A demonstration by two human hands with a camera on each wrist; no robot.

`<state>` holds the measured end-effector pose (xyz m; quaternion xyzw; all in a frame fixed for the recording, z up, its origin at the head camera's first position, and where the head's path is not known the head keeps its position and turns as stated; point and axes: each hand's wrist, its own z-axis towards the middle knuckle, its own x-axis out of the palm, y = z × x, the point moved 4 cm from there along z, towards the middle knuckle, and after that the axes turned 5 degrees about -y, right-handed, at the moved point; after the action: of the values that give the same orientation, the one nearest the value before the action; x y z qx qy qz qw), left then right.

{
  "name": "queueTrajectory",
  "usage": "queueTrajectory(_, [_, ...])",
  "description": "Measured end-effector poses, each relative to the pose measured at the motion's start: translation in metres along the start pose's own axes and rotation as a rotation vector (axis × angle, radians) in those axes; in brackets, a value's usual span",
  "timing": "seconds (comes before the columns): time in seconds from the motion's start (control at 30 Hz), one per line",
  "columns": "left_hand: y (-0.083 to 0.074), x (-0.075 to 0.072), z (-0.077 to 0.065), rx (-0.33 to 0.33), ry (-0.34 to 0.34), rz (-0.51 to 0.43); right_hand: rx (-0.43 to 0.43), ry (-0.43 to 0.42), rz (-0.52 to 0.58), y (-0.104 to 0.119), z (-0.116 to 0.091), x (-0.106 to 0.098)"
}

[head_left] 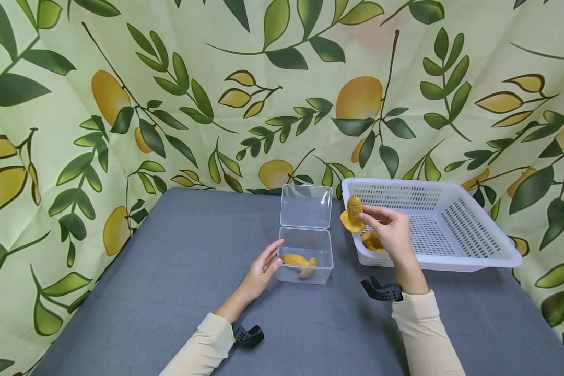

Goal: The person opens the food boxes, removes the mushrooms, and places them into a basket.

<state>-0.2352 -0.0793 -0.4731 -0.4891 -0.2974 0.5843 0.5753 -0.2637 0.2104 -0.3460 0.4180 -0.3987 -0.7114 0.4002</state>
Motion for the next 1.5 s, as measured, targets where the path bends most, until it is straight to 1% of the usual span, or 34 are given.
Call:
queueTrajectory(0.27, [-0.001,0.0,0.0,-0.006,-0.002,-0.002,0.064,-0.024,-0.003,-0.008,0.005,-0.009])
queueTrajectory(0.5, [-0.001,0.0,0.0,0.005,0.0,-0.01,0.16,-0.078,-0.001,-0.019,0.011,-0.016])
queueTrajectory(0.93, [-0.001,0.0,0.0,0.005,0.007,-0.014,0.272,-0.091,-0.075,-0.037,0.022,-0.019])
queueTrajectory(1.2, [0.0,0.0,-0.001,-0.002,0.007,-0.001,0.293,-0.12,-0.148,-0.041,0.027,-0.023])
queueTrajectory(1.33, [0.0,-0.001,-0.001,-0.006,0.006,-0.005,0.289,-0.095,-0.145,-0.04,0.024,-0.023])
queueTrajectory(1.5, [-0.001,-0.001,0.0,-0.002,0.004,-0.005,0.236,-0.054,-0.129,-0.036,0.018,-0.022])
